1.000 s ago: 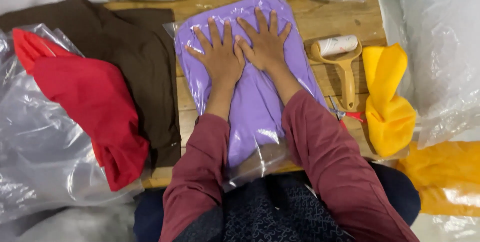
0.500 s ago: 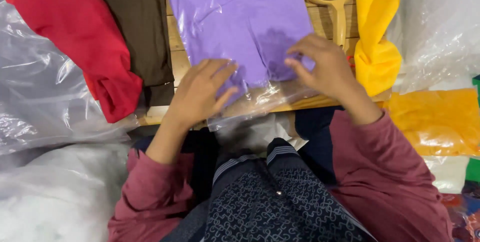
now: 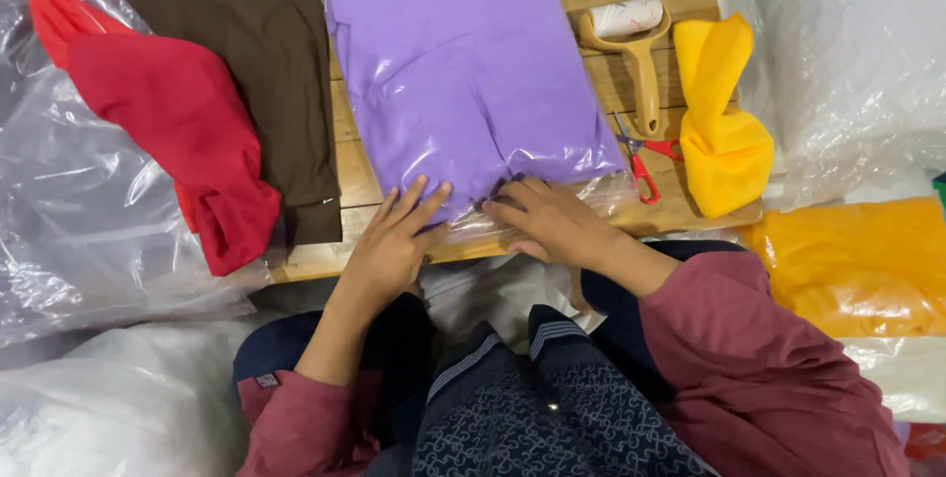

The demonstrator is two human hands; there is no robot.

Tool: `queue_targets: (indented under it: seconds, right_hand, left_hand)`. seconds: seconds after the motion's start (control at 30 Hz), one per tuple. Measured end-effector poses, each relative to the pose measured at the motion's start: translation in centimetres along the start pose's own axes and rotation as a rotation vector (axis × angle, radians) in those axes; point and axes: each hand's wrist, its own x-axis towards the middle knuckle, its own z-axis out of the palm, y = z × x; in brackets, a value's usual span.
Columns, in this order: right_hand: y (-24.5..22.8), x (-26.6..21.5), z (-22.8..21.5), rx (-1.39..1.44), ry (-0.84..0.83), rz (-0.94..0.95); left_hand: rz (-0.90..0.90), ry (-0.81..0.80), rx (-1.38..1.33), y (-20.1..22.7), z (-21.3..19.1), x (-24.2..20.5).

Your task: Stuffing a pillowcase with fiberfill, zipping it closed, cleaning the surface with a lint roller, and packaging it in a plastic bag.

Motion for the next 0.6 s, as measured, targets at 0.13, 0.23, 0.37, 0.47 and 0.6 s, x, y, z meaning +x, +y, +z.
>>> queue_targets:
  seconds: [0.13,0.23,0.37,0.47,0.6]
  right_hand:
    - [0.4,1.2,-1.3,0.097,0.080,0.010]
    - [1.8,2.4,-1.7,0.111,0.200,0.018]
    - [2.3,4.4,-3.6,0.109,0.434,0.035]
    - [3.3,4.8,-4.8,0.164,0.582,0.020]
    - [5.7,4.1,-5.8,0.230,0.615,0.072]
  left_hand:
    - [-0.089,0.119,0.082,-1.4,-0.9,1.7]
    - [-0.139,0.265,0.008,-0.8,-0.8,3.8]
    - [-0.266,0.739,-0.339,0.2,-2.3,6.4]
    - [-0.349,0.910,-0.624,0.3,-4.1,7.1]
    - [-0.263,0.903,-0.709,-0.2,-5.1,7.5]
